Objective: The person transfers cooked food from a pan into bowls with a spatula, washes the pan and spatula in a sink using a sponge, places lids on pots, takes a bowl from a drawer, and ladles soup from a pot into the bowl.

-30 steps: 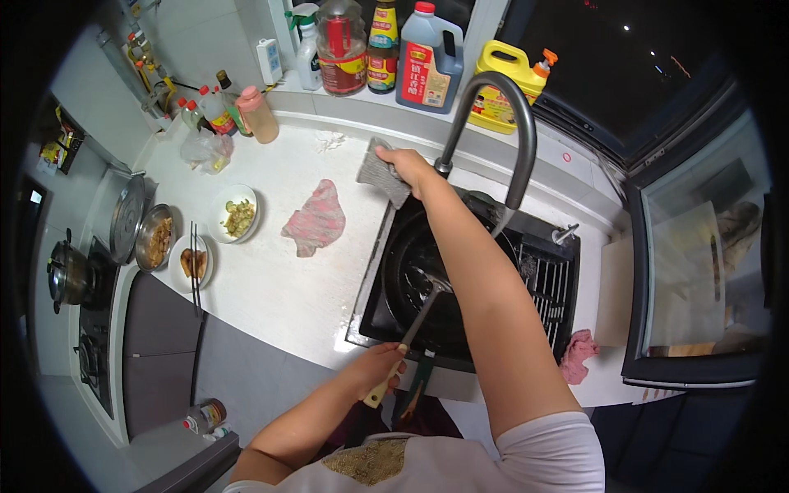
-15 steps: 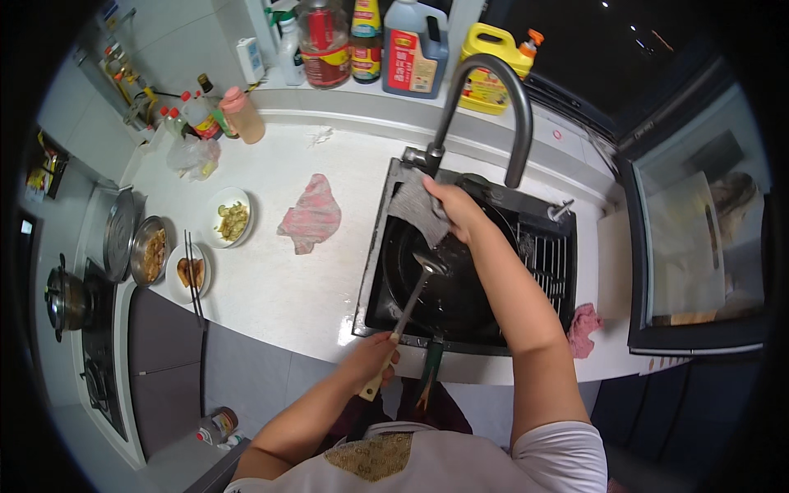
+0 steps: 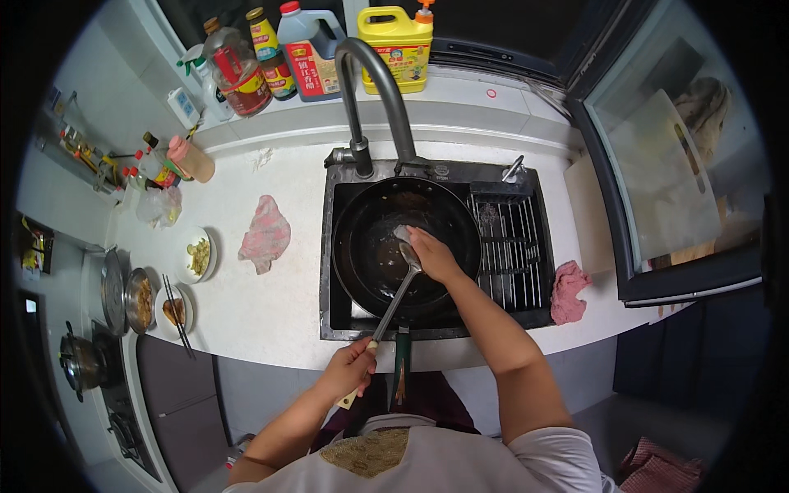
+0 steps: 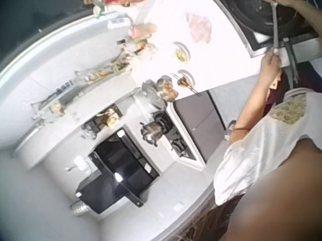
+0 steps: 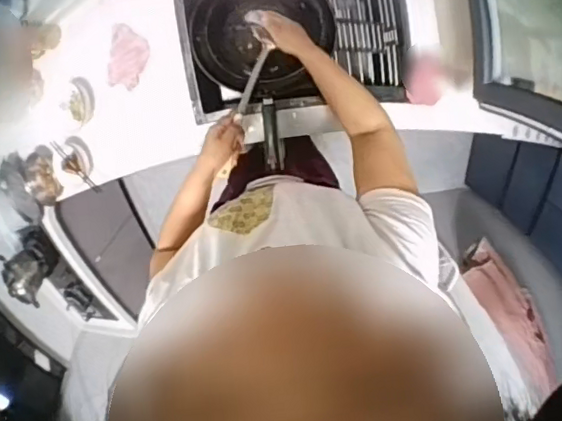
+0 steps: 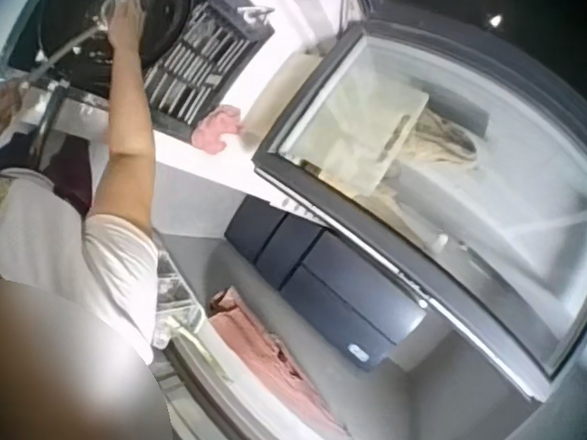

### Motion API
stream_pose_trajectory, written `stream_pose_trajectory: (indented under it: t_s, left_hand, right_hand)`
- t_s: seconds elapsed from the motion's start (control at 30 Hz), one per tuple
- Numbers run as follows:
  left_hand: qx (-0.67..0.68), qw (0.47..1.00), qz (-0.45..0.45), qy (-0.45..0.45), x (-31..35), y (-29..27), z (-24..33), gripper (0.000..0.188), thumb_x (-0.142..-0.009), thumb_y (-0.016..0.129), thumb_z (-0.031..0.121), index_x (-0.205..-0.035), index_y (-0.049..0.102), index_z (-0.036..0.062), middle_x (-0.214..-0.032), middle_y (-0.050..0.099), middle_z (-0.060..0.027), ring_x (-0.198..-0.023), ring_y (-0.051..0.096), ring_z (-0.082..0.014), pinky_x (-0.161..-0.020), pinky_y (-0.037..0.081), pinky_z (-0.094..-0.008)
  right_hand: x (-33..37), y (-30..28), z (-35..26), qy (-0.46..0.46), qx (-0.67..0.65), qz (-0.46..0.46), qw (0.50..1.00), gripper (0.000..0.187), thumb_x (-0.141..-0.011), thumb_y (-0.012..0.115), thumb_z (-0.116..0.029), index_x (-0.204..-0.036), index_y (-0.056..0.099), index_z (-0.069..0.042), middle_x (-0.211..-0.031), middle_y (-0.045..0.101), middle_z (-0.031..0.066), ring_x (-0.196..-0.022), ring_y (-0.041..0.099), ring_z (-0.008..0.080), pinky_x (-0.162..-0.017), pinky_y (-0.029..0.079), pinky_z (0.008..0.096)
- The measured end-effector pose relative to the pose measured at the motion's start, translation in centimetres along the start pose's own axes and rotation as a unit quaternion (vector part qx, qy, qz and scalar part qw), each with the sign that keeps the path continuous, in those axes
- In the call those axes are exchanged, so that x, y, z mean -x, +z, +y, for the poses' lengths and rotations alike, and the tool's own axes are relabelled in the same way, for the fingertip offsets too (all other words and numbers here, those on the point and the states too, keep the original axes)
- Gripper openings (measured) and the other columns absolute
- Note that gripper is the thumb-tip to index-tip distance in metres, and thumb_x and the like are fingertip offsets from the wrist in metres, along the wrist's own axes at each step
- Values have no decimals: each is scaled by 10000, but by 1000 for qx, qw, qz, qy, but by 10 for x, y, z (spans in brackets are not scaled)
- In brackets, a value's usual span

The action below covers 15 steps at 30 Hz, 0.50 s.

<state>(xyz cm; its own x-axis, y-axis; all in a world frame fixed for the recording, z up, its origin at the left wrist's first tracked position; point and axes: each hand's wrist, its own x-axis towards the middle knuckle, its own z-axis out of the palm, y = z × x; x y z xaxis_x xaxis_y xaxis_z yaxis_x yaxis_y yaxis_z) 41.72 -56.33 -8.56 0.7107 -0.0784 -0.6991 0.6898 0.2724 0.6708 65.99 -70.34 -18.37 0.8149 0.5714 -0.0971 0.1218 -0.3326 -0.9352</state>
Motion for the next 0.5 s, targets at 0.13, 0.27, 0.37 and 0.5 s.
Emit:
stream_pose_trajectory:
  t_s: [0.13,0.27,0.37,0.5]
  left_hand:
    - [55,998,21,10,-15,-8,-12,127,-946,426,178,-894,478,75,-655,487,-16,-370,424,-92,-318,372,-233]
    - [-9,1000,10,10,-16,-1,-12,197,-946,424,166,-1089,487,46,-671,487,-15,-381,428,-84,-338,383,-222]
    - [-58,998,1,21,-12,4,-16,333,-943,428,160,-1247,435,26,-685,479,-12,-393,431,-81,-353,391,-218]
    - [5,999,20,32,-15,1,-29,302,-946,417,148,-1221,448,27,-681,491,-15,-389,429,-79,-349,388,-217]
  right_hand:
    - [47,29,-10,-160,221,38,961,411,-907,460,-213,-1294,456,-75,-1364,382,187,-1261,335,390,-1051,266,456]
    - [25,20,-29,-129,268,42,954,338,-885,484,-236,-1197,554,-126,-1334,435,138,-1231,377,373,-1040,287,449]
    - [-15,2,9,-56,133,-13,990,355,-905,416,-291,-1157,588,-110,-1264,513,133,-1176,458,322,-989,352,388]
    - [-6,10,39,52,-16,66,996,392,-933,391,-296,-1186,559,-49,-1262,502,182,-1144,494,326,-990,358,339]
